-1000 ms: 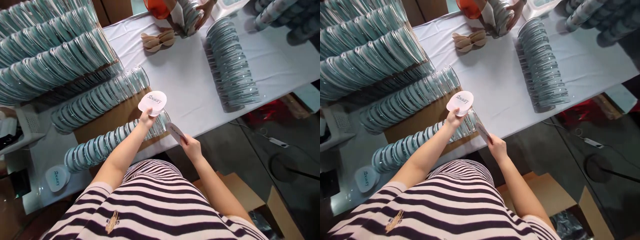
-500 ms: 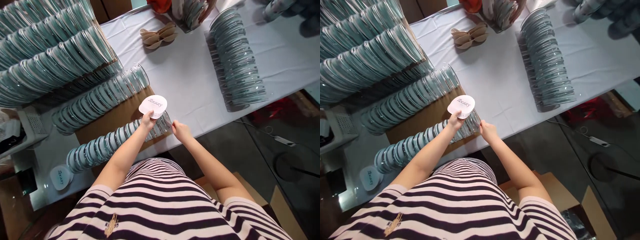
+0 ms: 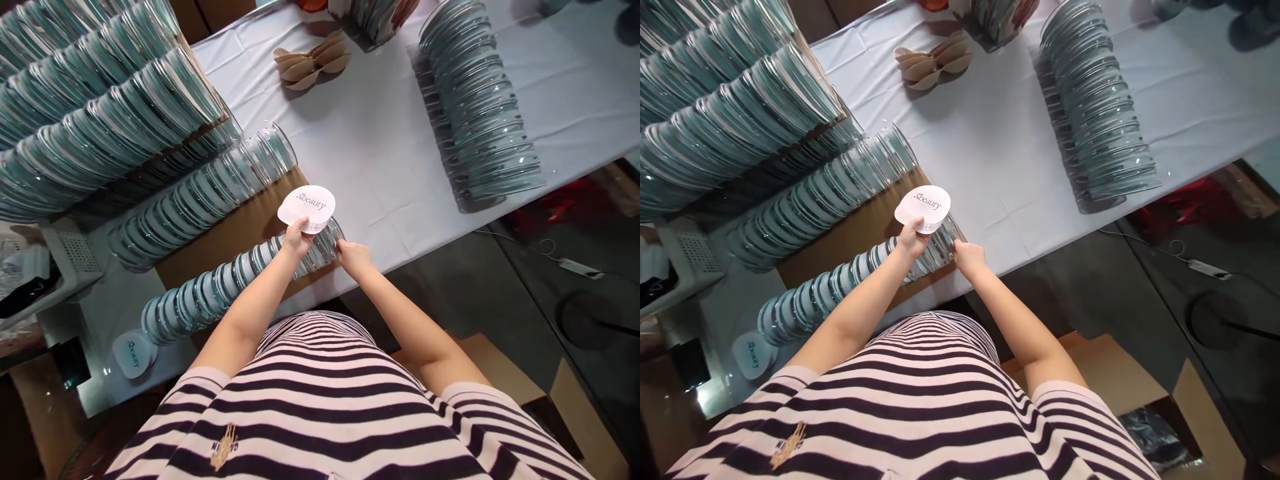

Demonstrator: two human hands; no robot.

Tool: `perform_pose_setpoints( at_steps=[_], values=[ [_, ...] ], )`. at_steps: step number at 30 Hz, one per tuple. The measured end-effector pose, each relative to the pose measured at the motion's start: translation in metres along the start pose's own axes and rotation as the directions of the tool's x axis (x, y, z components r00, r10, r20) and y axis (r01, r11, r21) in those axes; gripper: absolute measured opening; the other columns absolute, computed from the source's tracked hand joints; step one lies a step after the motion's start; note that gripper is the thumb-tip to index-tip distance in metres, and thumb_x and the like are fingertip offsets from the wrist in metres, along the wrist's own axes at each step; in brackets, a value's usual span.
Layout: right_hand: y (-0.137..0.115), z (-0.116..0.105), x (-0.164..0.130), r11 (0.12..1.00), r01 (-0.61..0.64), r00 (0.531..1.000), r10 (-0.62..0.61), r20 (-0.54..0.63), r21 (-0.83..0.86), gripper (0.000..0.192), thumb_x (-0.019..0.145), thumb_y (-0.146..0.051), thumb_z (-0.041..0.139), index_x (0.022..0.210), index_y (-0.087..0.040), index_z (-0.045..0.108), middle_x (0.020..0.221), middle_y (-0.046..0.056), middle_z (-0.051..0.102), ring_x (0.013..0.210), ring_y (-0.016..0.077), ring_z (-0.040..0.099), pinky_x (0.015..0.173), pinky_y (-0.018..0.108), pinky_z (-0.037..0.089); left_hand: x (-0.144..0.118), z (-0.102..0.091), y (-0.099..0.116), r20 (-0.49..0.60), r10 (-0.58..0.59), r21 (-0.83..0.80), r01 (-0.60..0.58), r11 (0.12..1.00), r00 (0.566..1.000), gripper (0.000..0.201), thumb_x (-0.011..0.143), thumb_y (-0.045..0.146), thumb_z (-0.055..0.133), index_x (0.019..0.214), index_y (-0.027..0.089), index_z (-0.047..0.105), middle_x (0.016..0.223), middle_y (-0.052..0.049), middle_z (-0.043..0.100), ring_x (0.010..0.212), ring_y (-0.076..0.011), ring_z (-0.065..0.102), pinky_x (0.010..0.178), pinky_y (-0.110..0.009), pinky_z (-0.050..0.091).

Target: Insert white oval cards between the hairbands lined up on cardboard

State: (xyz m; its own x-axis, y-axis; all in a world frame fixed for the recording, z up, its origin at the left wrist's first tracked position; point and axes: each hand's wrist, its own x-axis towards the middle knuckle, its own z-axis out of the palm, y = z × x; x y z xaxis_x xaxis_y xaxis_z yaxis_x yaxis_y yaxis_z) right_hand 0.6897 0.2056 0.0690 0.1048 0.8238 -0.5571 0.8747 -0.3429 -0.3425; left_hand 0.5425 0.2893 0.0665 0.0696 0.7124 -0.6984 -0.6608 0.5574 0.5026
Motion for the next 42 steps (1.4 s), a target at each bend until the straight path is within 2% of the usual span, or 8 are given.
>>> perform_pose_setpoints(
  at_steps=[7,11,17,21,24,29,35,42],
  values=[
    [0.002,-0.002,-0.011,0.957,-0.067,0.986,0.02,0.164,0.283,0.016,0.086,-0.015,0.057,0.1,-0.019,0.064,0.081,0.009,0.072,0.071,0.0198,0.066,0.073,0.032,0.051,0.001,0.0,-0.002,0.011,0.007,0.022,-0.007,1.0,1.0,0.055,0.08,0.005,0.061,0.135,0.016,0.058,0.137,-0.012,0.064,0.13,-0.0294,0.058,0.109,-0.043,0.051],
    [-0.009,-0.008,0.0,0.641,-0.301,0.9,-0.053,0.432,0.706,0.032,0.09,-0.03,0.054,0.12,-0.018,0.052,0.068,0.002,0.068,0.046,0.012,0.053,0.055,0.026,0.051,0.0,0.001,-0.004,0.001,0.006,-0.02,-0.006,1.0,1.0,0.052,0.08,0.003,0.059,0.131,0.013,0.06,0.133,-0.013,0.067,0.128,-0.0283,0.06,0.107,-0.041,0.052],
    [-0.018,-0.034,0.013,0.929,-0.181,0.819,-0.041,0.573,0.324,0.028,0.089,-0.042,0.058,0.087,-0.014,0.059,0.059,0.005,0.063,0.053,0.0176,0.061,0.059,0.03,0.054,-0.002,0.004,-0.006,-0.041,0.063,-0.045,-0.065,0.997,0.997,0.049,0.078,0.002,0.062,0.125,0.016,0.065,0.121,-0.01,0.073,0.118,-0.0266,0.066,0.101,-0.038,0.055],
    [-0.017,-0.059,0.011,0.999,0.047,0.996,-0.047,0.073,0.008,0.039,0.094,-0.047,0.049,0.082,-0.016,0.069,0.082,0.014,0.072,0.088,0.0274,0.07,0.083,0.039,0.053,-0.002,0.008,-0.008,-0.062,0.08,-0.024,-0.082,0.996,0.995,0.048,0.077,0.003,0.063,0.124,0.016,0.066,0.118,-0.009,0.074,0.117,-0.0268,0.067,0.101,-0.041,0.055],
    [-0.013,-0.069,0.025,0.952,0.144,0.95,-0.057,-0.306,0.271,0.05,0.098,-0.049,0.037,0.126,-0.017,0.063,0.127,0.016,0.066,0.115,0.0273,0.063,0.099,0.042,0.049,-0.012,0.004,-0.009,-0.003,0.106,-0.019,-0.106,0.994,0.994,0.048,0.075,0.004,0.064,0.121,0.016,0.067,0.117,-0.009,0.075,0.117,-0.0266,0.066,0.101,-0.04,0.054],
    [-0.027,-0.056,0.03,0.847,0.359,0.899,-0.2,-0.39,0.392,0.07,0.087,-0.052,0.055,0.144,-0.012,0.049,0.155,0.019,0.041,0.146,0.0323,0.035,0.12,0.053,0.029,-0.039,-0.018,-0.008,0.154,0.126,0.032,-0.133,0.991,0.98,0.048,0.07,0.01,0.073,0.118,0.015,0.069,0.11,-0.009,0.076,0.115,-0.0273,0.067,0.1,-0.037,0.053],
    [-0.062,-0.026,-0.006,0.563,0.522,0.818,-0.117,-0.563,0.641,0.043,0.085,-0.05,0.058,0.112,-0.017,0.066,0.102,0.009,0.073,0.094,0.0232,0.067,0.082,0.037,0.056,-0.05,-0.038,0.007,0.178,0.121,0.047,-0.131,0.99,0.977,0.046,0.07,0.011,0.076,0.115,0.017,0.071,0.101,-0.008,0.078,0.103,-0.0255,0.072,0.092,-0.035,0.056],
    [0.005,-0.02,-0.081,0.889,0.32,0.727,-0.008,-0.687,0.329,0.034,0.087,-0.048,0.058,0.09,-0.017,0.072,0.076,0.005,0.072,0.07,0.0194,0.065,0.065,0.028,0.048,-0.032,-0.031,0.039,0.061,0.099,-0.131,-0.091,0.987,0.993,0.061,0.08,0.0,0.06,0.138,0.018,0.058,0.126,-0.009,0.071,0.119,-0.0252,0.066,0.102,-0.038,0.055]
  ],
)
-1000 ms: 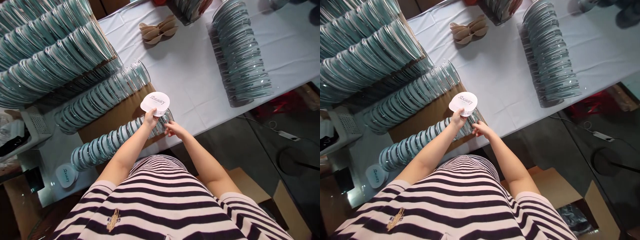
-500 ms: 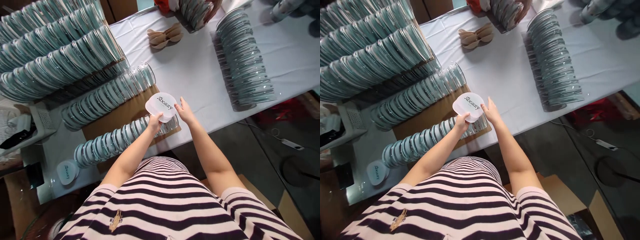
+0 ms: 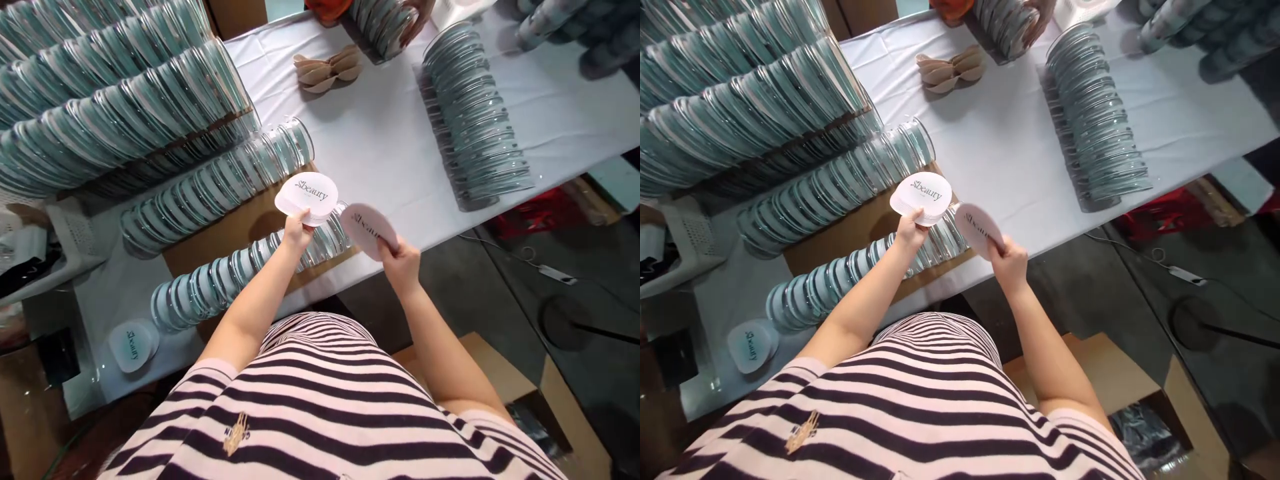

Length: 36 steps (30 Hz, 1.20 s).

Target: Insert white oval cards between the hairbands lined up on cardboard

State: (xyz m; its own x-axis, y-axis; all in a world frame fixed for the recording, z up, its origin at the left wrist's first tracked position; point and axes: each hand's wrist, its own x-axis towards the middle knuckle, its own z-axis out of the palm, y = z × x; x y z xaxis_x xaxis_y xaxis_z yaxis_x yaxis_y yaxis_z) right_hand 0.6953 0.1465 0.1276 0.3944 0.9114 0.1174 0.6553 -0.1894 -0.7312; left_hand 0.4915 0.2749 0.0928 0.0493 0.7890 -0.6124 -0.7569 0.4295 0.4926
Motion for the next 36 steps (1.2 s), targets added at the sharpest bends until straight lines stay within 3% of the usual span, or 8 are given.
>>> perform_pose_setpoints(
  at_steps=[5,12,14,20,26,30,34,36],
  values=[
    [0.01,-0.001,-0.053,0.945,0.124,0.946,-0.021,0.324,-0.303,0.035,0.097,-0.038,0.044,0.106,-0.021,0.074,0.094,0.007,0.076,0.08,0.0195,0.07,0.068,0.026,0.044,0.013,-0.005,-0.004,-0.134,-0.108,-0.023,0.106,0.994,0.985,0.062,0.083,-0.001,0.056,0.142,0.02,0.054,0.133,-0.011,0.067,0.123,-0.027,0.064,0.104,-0.045,0.053],
    [-0.018,0.062,-0.002,0.777,0.265,0.736,0.219,0.641,-0.571,0.038,0.103,-0.043,0.035,0.121,-0.016,0.054,0.099,0.011,0.074,0.088,0.0249,0.07,0.067,0.029,0.038,0.015,-0.009,-0.009,-0.1,-0.074,0.004,0.075,0.997,0.992,0.052,0.082,-0.001,0.055,0.13,0.018,0.063,0.127,-0.01,0.07,0.122,-0.0265,0.065,0.104,-0.044,0.053],
    [-0.02,0.065,0.007,0.775,0.256,0.706,0.259,0.659,-0.578,0.036,0.103,-0.042,0.033,0.122,-0.016,0.05,0.093,0.01,0.074,0.083,0.0243,0.069,0.066,0.029,0.037,0.016,-0.009,-0.009,-0.108,-0.083,0.009,0.085,0.996,0.991,0.049,0.082,0.0,0.055,0.127,0.017,0.064,0.126,-0.01,0.071,0.122,-0.0263,0.064,0.105,-0.044,0.053],
    [-0.007,0.071,-0.002,0.838,0.165,0.773,0.217,0.596,-0.52,0.024,0.101,-0.031,0.039,0.11,-0.019,0.058,0.098,0.009,0.074,0.085,0.022,0.068,0.068,0.028,0.036,0.017,-0.013,-0.011,-0.083,-0.072,0.013,0.074,0.997,0.994,0.05,0.079,0.0,0.058,0.126,0.017,0.065,0.127,-0.01,0.07,0.123,-0.0273,0.064,0.104,-0.042,0.054],
    [0.0,0.092,-0.009,0.874,0.075,0.759,0.262,0.596,-0.48,0.022,0.095,-0.02,0.044,0.096,-0.018,0.066,0.097,0.014,0.073,0.088,0.0235,0.068,0.068,0.028,0.038,0.016,-0.015,-0.013,-0.088,-0.087,0.034,0.09,0.995,0.992,0.052,0.078,0.002,0.06,0.127,0.018,0.064,0.128,-0.009,0.07,0.125,-0.0267,0.063,0.104,-0.04,0.054],
    [-0.002,0.089,0.0,0.929,0.029,0.695,0.247,0.675,-0.37,0.017,0.094,-0.022,0.049,0.09,-0.018,0.065,0.079,0.008,0.071,0.065,0.0149,0.065,0.06,0.024,0.042,0.015,-0.015,-0.014,-0.101,-0.052,0.061,0.058,0.996,0.993,0.051,0.079,0.002,0.06,0.127,0.017,0.064,0.125,-0.009,0.071,0.123,-0.0258,0.064,0.101,-0.037,0.055],
    [-0.015,0.079,0.016,0.966,-0.078,0.556,0.248,0.794,-0.247,0.029,0.097,-0.039,0.048,0.086,-0.018,0.065,0.064,0.004,0.067,0.054,0.0129,0.059,0.055,0.023,0.045,0.016,-0.011,-0.018,-0.107,-0.016,0.073,0.023,0.997,0.994,0.052,0.079,0.003,0.061,0.128,0.017,0.064,0.123,-0.009,0.072,0.12,-0.0256,0.065,0.099,-0.037,0.056],
    [-0.025,0.076,0.027,0.95,0.001,0.642,0.239,0.729,-0.312,0.032,0.093,-0.041,0.054,0.075,-0.018,0.065,0.067,0.006,0.068,0.064,0.0169,0.064,0.061,0.026,0.047,0.016,-0.011,-0.019,-0.108,0.005,0.081,0.004,0.997,0.994,0.053,0.078,0.003,0.061,0.129,0.016,0.063,0.121,-0.009,0.073,0.119,-0.0264,0.066,0.099,-0.038,0.056]
  ],
)
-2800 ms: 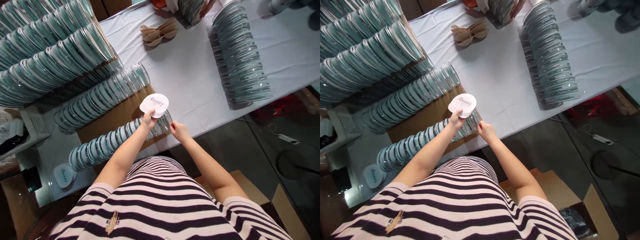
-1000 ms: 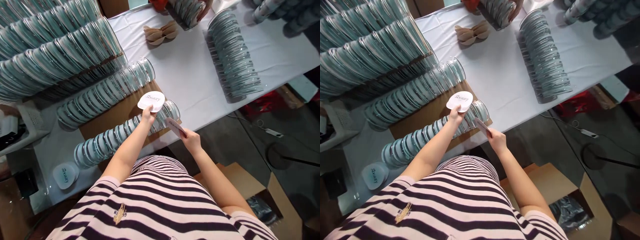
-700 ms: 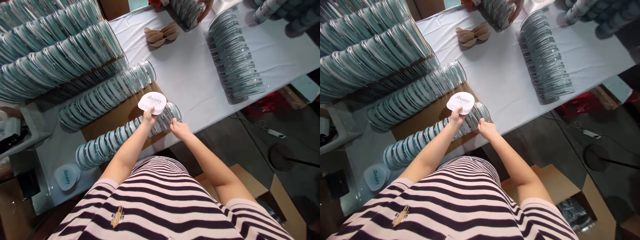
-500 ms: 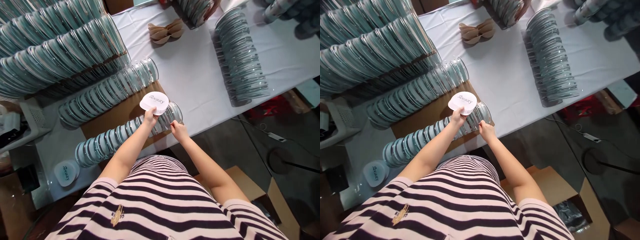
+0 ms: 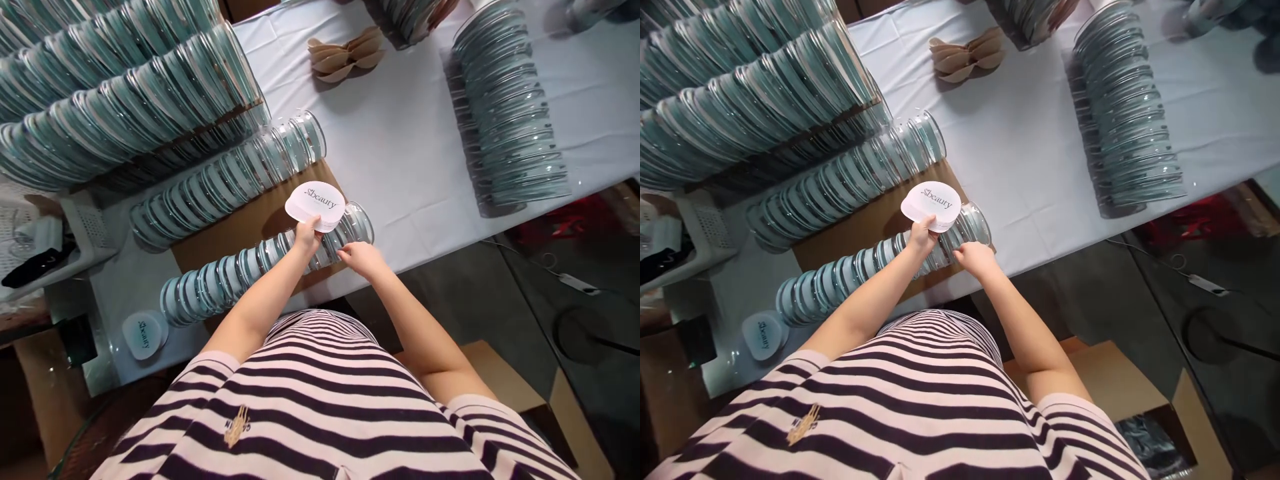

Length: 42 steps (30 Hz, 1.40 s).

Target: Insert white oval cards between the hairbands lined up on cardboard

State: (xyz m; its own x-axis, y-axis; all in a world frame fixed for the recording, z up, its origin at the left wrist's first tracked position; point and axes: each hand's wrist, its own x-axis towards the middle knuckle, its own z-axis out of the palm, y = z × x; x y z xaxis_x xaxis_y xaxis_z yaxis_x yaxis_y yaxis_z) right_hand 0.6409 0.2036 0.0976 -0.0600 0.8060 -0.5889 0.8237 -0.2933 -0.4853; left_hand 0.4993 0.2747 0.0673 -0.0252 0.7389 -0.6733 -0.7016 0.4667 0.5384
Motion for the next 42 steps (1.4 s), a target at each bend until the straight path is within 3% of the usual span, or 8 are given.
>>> perform_pose_setpoints(
  at_steps=[4,10,17,20,25,32,36,42],
  values=[
    [-0.011,-0.02,0.02,0.989,0.109,0.873,-0.046,-0.485,0.101,0.043,0.098,-0.047,0.039,0.113,-0.019,0.068,0.107,0.012,0.073,0.099,0.0233,0.067,0.086,0.035,0.052,-0.009,-0.01,0.004,0.089,0.03,0.018,-0.031,0.999,0.996,0.051,0.074,0.006,0.066,0.125,0.015,0.066,0.118,-0.01,0.074,0.117,-0.0283,0.066,0.099,-0.04,0.055],
    [-0.034,-0.011,0.028,0.942,0.319,0.807,-0.215,-0.55,0.101,0.062,0.091,-0.046,0.05,0.145,-0.016,0.049,0.154,0.016,0.043,0.144,0.0304,0.037,0.119,0.052,0.031,-0.035,-0.045,0.016,0.22,0.028,0.093,-0.05,0.994,0.975,0.043,0.07,0.012,0.075,0.113,0.016,0.071,0.107,-0.008,0.077,0.112,-0.0264,0.069,0.099,-0.036,0.054],
    [-0.049,0.017,-0.016,0.842,0.338,0.728,0.051,-0.684,0.421,0.04,0.093,-0.052,0.047,0.102,-0.018,0.066,0.086,0.007,0.071,0.08,0.022,0.066,0.073,0.035,0.056,-0.04,-0.06,0.035,0.23,-0.022,-0.003,0.023,1.0,0.973,0.045,0.072,0.01,0.074,0.116,0.017,0.07,0.107,-0.009,0.077,0.109,-0.0281,0.07,0.099,-0.043,0.055],
    [-0.021,0.021,-0.054,0.938,0.232,0.637,0.052,-0.769,0.256,0.04,0.093,-0.053,0.048,0.095,-0.018,0.067,0.08,0.007,0.071,0.075,0.0213,0.065,0.069,0.032,0.051,-0.031,-0.057,0.049,0.116,0.024,-0.095,-0.012,0.995,0.993,0.048,0.077,0.005,0.066,0.123,0.017,0.067,0.115,-0.009,0.075,0.117,-0.0271,0.067,0.104,-0.043,0.053],
    [0.015,0.053,-0.108,0.985,0.118,0.813,-0.168,-0.557,-0.125,0.043,0.098,-0.042,0.037,0.108,-0.02,0.072,0.094,0.009,0.076,0.077,0.0204,0.07,0.07,0.028,0.047,-0.015,-0.056,0.052,0.004,-0.027,-0.12,0.027,0.992,1.0,0.052,0.079,0.0,0.06,0.128,0.018,0.064,0.129,-0.01,0.069,0.123,-0.0287,0.064,0.106,-0.049,0.051],
    [-0.02,0.061,-0.047,0.915,-0.006,0.975,-0.083,-0.204,-0.403,0.036,0.103,-0.036,0.035,0.116,-0.017,0.062,0.095,0.01,0.075,0.084,0.0228,0.07,0.061,0.028,0.034,-0.013,-0.059,0.047,0.015,-0.039,-0.094,0.04,0.995,0.999,0.057,0.078,0.002,0.063,0.132,0.018,0.062,0.129,-0.011,0.069,0.118,-0.0267,0.066,0.103,-0.044,0.054],
    [-0.035,0.039,-0.032,0.9,0.006,0.997,-0.042,-0.072,-0.435,0.031,0.103,-0.041,0.039,0.117,-0.018,0.054,0.096,0.01,0.074,0.084,0.0236,0.069,0.06,0.028,0.031,-0.014,-0.057,0.048,0.003,-0.038,-0.081,0.039,0.996,0.999,0.056,0.078,0.001,0.061,0.13,0.019,0.064,0.124,-0.009,0.072,0.118,-0.0252,0.067,0.104,-0.042,0.054],
    [-0.027,0.048,-0.025,0.971,-0.017,0.984,-0.025,-0.175,-0.237,0.017,0.098,-0.028,0.045,0.102,-0.021,0.06,0.096,0.008,0.074,0.089,0.0227,0.068,0.069,0.028,0.038,-0.009,-0.06,0.043,0.026,-0.037,-0.082,0.039,0.996,0.999,0.052,0.077,0.001,0.062,0.126,0.018,0.066,0.122,-0.009,0.073,0.119,-0.026,0.066,0.105,-0.042,0.053]
  ],
)
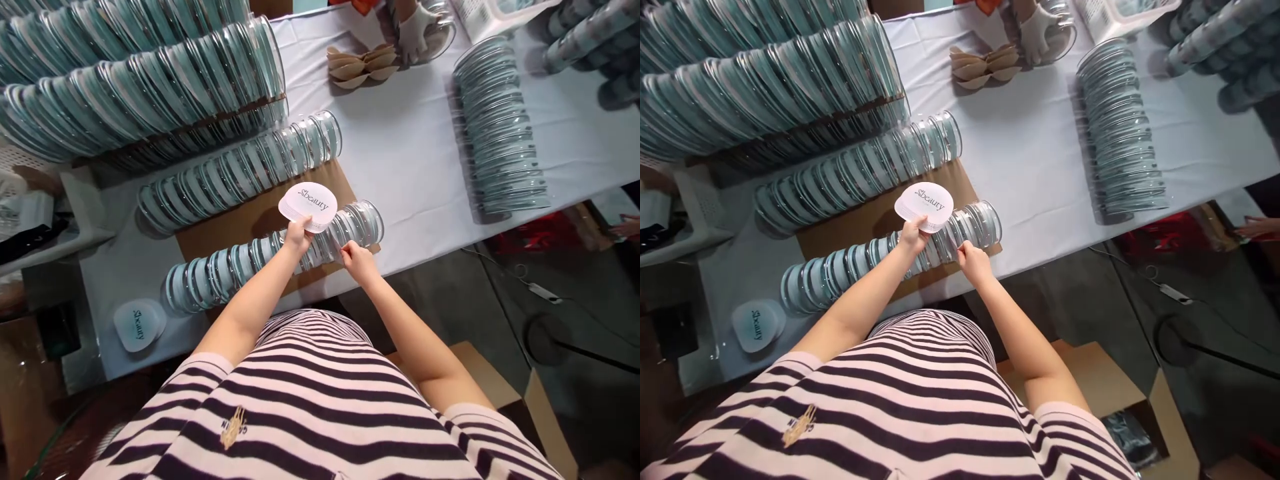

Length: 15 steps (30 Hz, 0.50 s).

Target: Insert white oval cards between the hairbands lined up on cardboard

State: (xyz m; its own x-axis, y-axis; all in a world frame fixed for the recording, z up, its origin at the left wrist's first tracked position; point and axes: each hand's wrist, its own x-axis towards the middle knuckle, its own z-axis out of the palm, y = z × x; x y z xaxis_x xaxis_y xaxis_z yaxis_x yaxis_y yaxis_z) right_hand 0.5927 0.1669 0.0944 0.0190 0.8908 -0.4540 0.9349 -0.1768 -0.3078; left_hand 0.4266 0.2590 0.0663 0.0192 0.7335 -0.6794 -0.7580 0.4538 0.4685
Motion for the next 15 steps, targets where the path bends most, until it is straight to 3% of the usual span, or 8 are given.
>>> perform_pose_setpoints(
  at_steps=[5,7,10,12,15],
  values=[
    [-0.001,0.029,0.007,0.989,-0.063,0.998,0.064,-0.005,0.131,0.022,0.097,-0.03,0.045,0.1,-0.021,0.066,0.101,0.009,0.074,0.094,0.0235,0.068,0.076,0.029,0.042,-0.001,-0.004,-0.002,0.024,-0.002,-0.009,0.002,1.0,1.0,0.049,0.075,0.003,0.064,0.122,0.016,0.067,0.123,-0.011,0.072,0.121,-0.0277,0.065,0.106,-0.043,0.052],
    [-0.003,0.032,0.006,0.982,-0.085,0.996,0.082,0.027,0.171,0.023,0.097,-0.028,0.045,0.101,-0.021,0.066,0.103,0.012,0.074,0.094,0.0239,0.068,0.078,0.031,0.043,-0.002,-0.004,-0.002,0.029,0.002,-0.009,-0.001,1.0,1.0,0.05,0.075,0.002,0.064,0.123,0.016,0.067,0.124,-0.011,0.072,0.12,-0.0277,0.065,0.106,-0.044,0.052],
    [-0.009,0.027,0.007,0.951,-0.099,0.989,0.063,0.13,0.293,0.024,0.095,-0.026,0.045,0.11,-0.021,0.063,0.093,0.009,0.074,0.078,0.0192,0.068,0.071,0.029,0.047,-0.003,-0.002,-0.002,0.031,0.02,-0.012,-0.02,1.0,0.999,0.051,0.075,0.002,0.064,0.125,0.015,0.066,0.123,-0.011,0.072,0.117,-0.0262,0.067,0.105,-0.042,0.052],
    [-0.013,0.022,0.011,0.823,-0.164,0.964,0.016,0.266,0.544,0.03,0.096,-0.029,0.042,0.124,-0.024,0.054,0.087,0.004,0.073,0.063,0.0138,0.064,0.064,0.025,0.05,-0.002,-0.001,-0.002,0.031,0.033,-0.014,-0.032,0.999,0.999,0.052,0.076,0.002,0.063,0.127,0.016,0.065,0.121,-0.01,0.073,0.116,-0.0252,0.068,0.105,-0.042,0.052],
    [-0.013,0.015,0.021,0.456,-0.376,0.885,-0.079,0.458,0.806,0.034,0.097,-0.04,0.045,0.128,-0.024,0.044,0.071,-0.001,0.067,0.048,0.011,0.055,0.052,0.022,0.047,-0.002,-0.001,-0.003,0.033,0.042,-0.016,-0.041,0.999,0.999,0.052,0.076,0.002,0.064,0.126,0.016,0.065,0.12,-0.01,0.073,0.117,-0.0258,0.067,0.106,-0.042,0.052]
  ],
)
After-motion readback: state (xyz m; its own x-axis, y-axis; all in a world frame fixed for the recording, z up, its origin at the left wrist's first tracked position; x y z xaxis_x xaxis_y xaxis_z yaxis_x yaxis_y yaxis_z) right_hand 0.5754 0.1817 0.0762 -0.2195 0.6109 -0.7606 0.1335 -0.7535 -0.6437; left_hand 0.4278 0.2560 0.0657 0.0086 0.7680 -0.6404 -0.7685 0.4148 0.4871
